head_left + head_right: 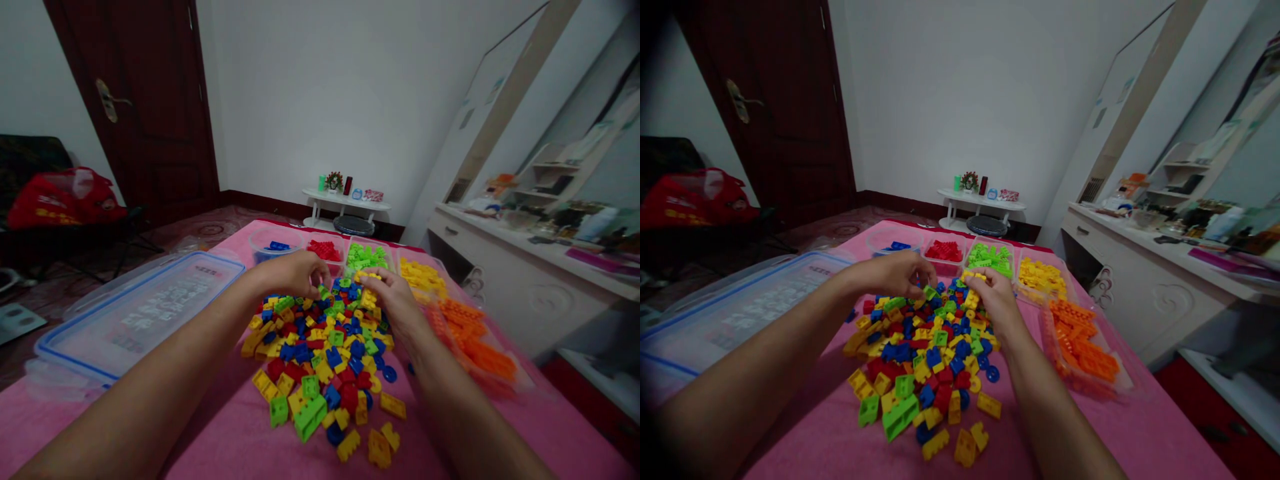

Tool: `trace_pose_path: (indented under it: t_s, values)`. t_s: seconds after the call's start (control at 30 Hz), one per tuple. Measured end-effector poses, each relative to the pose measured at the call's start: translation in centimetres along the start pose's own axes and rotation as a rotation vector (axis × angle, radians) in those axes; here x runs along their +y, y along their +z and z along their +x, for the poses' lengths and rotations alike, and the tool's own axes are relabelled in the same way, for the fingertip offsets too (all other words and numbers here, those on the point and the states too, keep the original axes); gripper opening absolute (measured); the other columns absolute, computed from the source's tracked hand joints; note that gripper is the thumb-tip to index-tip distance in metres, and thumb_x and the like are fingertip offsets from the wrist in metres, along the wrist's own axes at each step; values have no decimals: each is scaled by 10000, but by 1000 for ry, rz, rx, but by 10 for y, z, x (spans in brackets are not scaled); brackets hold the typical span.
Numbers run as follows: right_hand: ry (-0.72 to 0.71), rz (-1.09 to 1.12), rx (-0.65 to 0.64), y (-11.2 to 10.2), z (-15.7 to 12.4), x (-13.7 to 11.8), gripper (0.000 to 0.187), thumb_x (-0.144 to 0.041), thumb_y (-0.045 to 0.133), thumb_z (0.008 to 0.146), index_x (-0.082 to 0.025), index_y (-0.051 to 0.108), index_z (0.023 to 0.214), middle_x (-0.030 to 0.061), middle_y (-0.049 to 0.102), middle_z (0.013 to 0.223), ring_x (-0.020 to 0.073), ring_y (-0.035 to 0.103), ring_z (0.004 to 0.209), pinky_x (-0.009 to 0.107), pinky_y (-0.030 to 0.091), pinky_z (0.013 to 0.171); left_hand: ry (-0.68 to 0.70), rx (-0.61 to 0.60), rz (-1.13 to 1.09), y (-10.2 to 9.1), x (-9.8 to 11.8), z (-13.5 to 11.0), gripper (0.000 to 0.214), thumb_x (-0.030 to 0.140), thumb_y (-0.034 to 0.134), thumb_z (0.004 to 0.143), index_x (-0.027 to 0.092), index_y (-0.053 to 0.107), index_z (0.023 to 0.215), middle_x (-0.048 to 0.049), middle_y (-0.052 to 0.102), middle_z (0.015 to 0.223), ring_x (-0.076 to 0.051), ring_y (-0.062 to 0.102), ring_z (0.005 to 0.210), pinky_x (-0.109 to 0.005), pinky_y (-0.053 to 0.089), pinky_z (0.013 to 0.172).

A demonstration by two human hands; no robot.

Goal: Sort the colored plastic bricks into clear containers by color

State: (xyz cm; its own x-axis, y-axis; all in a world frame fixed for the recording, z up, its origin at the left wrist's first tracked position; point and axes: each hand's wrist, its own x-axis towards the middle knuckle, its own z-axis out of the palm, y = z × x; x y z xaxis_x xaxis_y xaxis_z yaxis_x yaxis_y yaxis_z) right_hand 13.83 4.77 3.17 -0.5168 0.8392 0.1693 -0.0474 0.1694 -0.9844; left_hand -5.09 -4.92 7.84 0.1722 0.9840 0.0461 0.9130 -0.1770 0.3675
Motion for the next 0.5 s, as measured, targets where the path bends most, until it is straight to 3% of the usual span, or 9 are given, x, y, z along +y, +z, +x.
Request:
trace_pose_path:
  t_s: [0.1, 0.2, 0.33, 0.5]
  values:
    - [157, 498, -94, 3, -4, -4, 206, -263, 629, 650, -159, 608, 826, 34, 635, 786, 83, 493, 539, 170, 343, 406, 27, 180, -130, 1, 4, 4, 340, 224, 603, 691, 161, 661, 1020, -22, 679, 818, -110, 586, 684, -195, 420, 598]
    - [276, 753, -185, 1, -4, -6, 228, -251, 589, 667, -143, 605, 868, 57, 621, 800, 57, 425, 477, 138, 258, 330, 12, 259, -104, 5, 1, 6, 352, 254, 603, 709, 163, 652, 1046, -40, 685, 888, -120, 595, 713, -211, 431, 626]
    - [228, 553, -120, 1, -4, -3, 206, -247, 666, 653, -156, 587, 819, -4, 572, 703, 20, 344, 405, 125, 207, 315, -36, 231, 94, 9, -11, 6, 347, 275, 627, 686, 189, 677, 1019, -47, 690, 947, -143, 603, 751, -226, 424, 651]
    - [98, 57, -151, 9, -5, 12, 198, -299, 681, 653, -169, 610, 784, -39, 520, 610, 43, 379, 437, 164, 286, 395, -99, -84, 230, 19, -16, 7, 339, 315, 641, 649, 243, 699, 975, -27, 701, 893, -159, 612, 736, -217, 412, 594]
